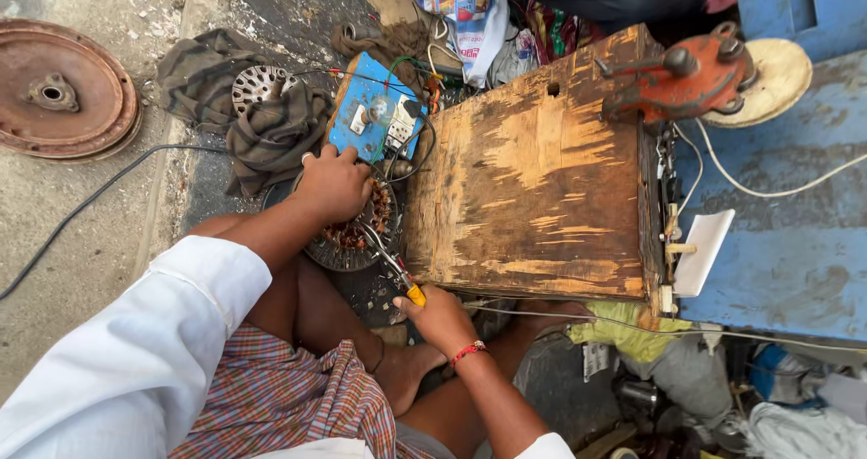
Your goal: The person sits on the ground holding an electric motor armature and uses pliers to grip and pull copper windings out of the armature slots, working around the part by hand. At the end they lift the armature and continue extracting wire from it.
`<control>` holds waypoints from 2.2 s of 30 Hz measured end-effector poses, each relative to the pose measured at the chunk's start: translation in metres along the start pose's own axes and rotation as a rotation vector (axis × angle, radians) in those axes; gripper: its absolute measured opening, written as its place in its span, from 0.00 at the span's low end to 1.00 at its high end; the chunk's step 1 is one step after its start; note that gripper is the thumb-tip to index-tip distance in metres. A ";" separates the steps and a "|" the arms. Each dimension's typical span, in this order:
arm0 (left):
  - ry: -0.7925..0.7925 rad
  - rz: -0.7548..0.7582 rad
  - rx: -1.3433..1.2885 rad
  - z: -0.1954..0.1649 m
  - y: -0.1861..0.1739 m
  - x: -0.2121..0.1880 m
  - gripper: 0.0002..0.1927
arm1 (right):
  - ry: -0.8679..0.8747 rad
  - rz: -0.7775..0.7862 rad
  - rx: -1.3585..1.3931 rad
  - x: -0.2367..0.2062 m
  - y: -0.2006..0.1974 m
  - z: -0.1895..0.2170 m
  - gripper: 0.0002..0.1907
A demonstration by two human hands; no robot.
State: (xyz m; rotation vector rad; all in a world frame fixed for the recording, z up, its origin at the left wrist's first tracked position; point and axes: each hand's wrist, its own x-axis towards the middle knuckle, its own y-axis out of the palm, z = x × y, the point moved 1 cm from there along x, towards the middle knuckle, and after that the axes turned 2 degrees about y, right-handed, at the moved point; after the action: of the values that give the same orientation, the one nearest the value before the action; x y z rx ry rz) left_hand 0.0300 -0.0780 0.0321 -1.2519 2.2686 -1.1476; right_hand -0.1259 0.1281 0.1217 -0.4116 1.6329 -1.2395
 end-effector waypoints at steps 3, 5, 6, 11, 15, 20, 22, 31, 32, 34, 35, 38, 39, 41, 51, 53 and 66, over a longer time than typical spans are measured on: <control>-0.055 0.085 -0.024 -0.006 0.001 0.001 0.27 | 0.046 0.029 0.033 0.001 0.006 -0.004 0.25; -0.032 0.069 -0.033 -0.004 0.004 -0.005 0.35 | 0.036 0.038 0.035 0.002 0.006 -0.005 0.25; 0.071 0.004 -0.017 -0.003 0.004 -0.008 0.38 | 0.017 0.040 0.038 0.002 0.005 -0.005 0.26; 0.309 0.175 0.061 0.005 0.000 -0.022 0.60 | 0.055 0.105 0.054 0.005 0.000 -0.006 0.25; 0.261 0.393 0.233 -0.004 -0.008 -0.016 0.66 | -0.048 0.156 0.106 0.010 -0.007 -0.009 0.25; 0.221 0.315 0.210 -0.020 -0.014 -0.024 0.59 | -0.175 0.205 0.167 0.015 -0.014 -0.017 0.24; 0.209 0.299 0.204 -0.021 -0.014 -0.028 0.57 | -0.216 0.194 0.101 0.017 -0.016 -0.019 0.24; 0.181 0.238 0.155 -0.019 -0.006 -0.027 0.56 | -0.097 0.304 -0.255 0.028 -0.050 0.000 0.29; 0.177 0.229 0.141 -0.019 -0.006 -0.027 0.56 | -0.073 0.334 -0.282 0.026 -0.058 0.007 0.28; 0.159 0.249 0.127 -0.018 -0.006 -0.027 0.56 | -0.026 0.381 -0.330 0.022 -0.074 0.024 0.28; 0.150 0.257 0.122 -0.018 -0.006 -0.026 0.56 | 0.043 0.424 -0.338 0.021 -0.082 0.032 0.28; 0.113 0.269 0.101 -0.023 -0.005 -0.027 0.56 | 0.197 0.530 -0.362 0.021 -0.100 0.056 0.29; 0.152 0.281 0.172 -0.026 -0.004 -0.028 0.57 | 0.203 0.544 -0.376 0.025 -0.105 0.062 0.30; 0.214 0.289 0.300 -0.034 -0.002 -0.030 0.59 | 0.075 0.533 -0.537 0.038 -0.114 0.071 0.31; 0.274 0.336 0.172 -0.035 -0.004 -0.027 0.55 | -0.093 0.282 -0.396 0.019 -0.081 -0.012 0.31; 0.267 0.356 0.171 -0.035 -0.002 -0.028 0.55 | -0.074 0.164 -0.170 0.006 -0.048 -0.033 0.29; 0.266 0.264 0.198 -0.040 0.011 -0.031 0.54 | -0.034 -0.093 -0.014 -0.014 0.014 -0.036 0.31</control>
State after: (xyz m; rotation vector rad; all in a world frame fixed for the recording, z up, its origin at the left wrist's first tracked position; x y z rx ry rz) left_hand 0.0178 -0.0298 0.0461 -0.7375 2.3438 -1.4623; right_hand -0.1461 0.1629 0.1161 -0.5197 1.6096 -1.2836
